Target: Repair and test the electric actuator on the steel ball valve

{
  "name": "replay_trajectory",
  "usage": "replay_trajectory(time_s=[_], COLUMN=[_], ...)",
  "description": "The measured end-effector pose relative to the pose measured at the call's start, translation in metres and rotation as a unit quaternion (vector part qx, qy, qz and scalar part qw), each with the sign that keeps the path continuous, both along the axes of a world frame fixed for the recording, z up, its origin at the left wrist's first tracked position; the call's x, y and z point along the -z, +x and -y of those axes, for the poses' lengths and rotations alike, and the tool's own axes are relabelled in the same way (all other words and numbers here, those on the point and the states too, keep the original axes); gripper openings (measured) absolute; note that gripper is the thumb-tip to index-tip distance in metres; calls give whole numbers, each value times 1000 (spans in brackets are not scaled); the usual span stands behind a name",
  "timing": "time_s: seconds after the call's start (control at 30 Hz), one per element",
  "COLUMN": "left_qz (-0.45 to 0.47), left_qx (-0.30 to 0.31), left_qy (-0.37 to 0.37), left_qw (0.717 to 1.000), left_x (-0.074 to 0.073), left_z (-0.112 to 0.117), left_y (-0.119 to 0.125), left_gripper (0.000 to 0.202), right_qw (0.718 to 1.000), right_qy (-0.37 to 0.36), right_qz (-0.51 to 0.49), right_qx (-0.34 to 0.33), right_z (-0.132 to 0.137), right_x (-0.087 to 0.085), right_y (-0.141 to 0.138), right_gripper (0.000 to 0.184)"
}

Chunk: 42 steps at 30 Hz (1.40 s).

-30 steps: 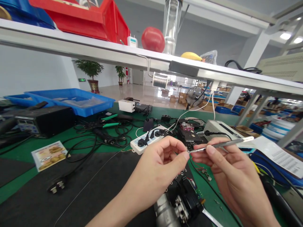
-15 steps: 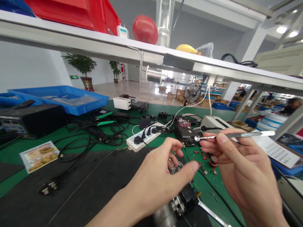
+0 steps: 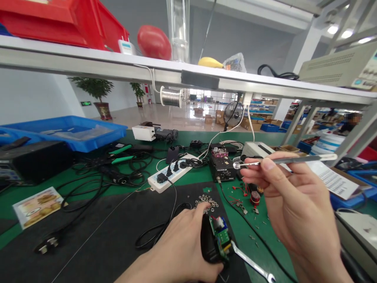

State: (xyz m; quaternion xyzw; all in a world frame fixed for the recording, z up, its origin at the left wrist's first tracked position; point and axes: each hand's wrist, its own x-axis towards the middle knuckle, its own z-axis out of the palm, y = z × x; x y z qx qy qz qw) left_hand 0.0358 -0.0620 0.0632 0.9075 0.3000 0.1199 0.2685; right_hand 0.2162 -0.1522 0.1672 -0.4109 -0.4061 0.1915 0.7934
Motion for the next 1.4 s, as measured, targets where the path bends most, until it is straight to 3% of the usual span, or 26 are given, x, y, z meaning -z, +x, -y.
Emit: replay_trajectory(time_s=[0.17, 0.27, 0.4, 0.5, 0.6, 0.67, 0.8, 0.9, 0.97, 1.03, 1.13, 1.23, 1.33, 1.4], left_qz=[20, 30, 123, 137, 139, 159, 191, 204, 224, 251, 233, 147, 112, 135], left_qx=[37, 37, 73, 64, -6, -97, -254, -311, -290, -228, -138, -51, -5, -29], left_qy=[-139, -196, -265, -253, -190, -112, -35, -39, -70, -133, -208, -196, -194, -199], left_qw=[989, 979, 954, 955, 972, 976, 948, 927, 928, 931, 940, 968, 975, 970], left_x=[-15, -15, -7, -6, -11, -12, 1, 18, 28, 30, 21, 4, -2, 3], left_z=[-12, -26, -46, -45, -23, -1, 39, 53, 54, 48, 33, 21, 19, 24], left_y=[-65, -95, -109, -109, -101, -94, -84, -93, -108, -127, -152, -164, -163, -155], left_gripper=[110, 106, 97, 96, 85, 74, 66, 82, 97, 101, 119, 139, 129, 117], right_qw=[999, 996, 984, 971, 965, 966, 963, 950, 938, 929, 920, 917, 919, 924], right_qy=[-6, -43, -114, -159, -182, -187, -197, -205, -212, -216, -221, -234, -245, -243], right_qz=[-43, -44, -28, -15, -12, -30, -128, -190, -221, -242, -248, -232, -219, -212], right_qx=[-28, -64, -137, -178, -188, -175, -130, -140, -160, -179, -208, -224, -218, -207], right_z=[0, -1, -5, -9, -15, -18, -22, -21, -18, -15, -10, -7, -3, 0], right_x=[0, 4, 16, 27, 37, 44, 62, 76, 81, 82, 80, 79, 80, 81], right_y=[8, 4, -10, -23, -37, -46, -62, -73, -80, -86, -90, -91, -87, -83], right_gripper=[16, 19, 23, 25, 26, 27, 35, 36, 34, 32, 32, 31, 33, 33])
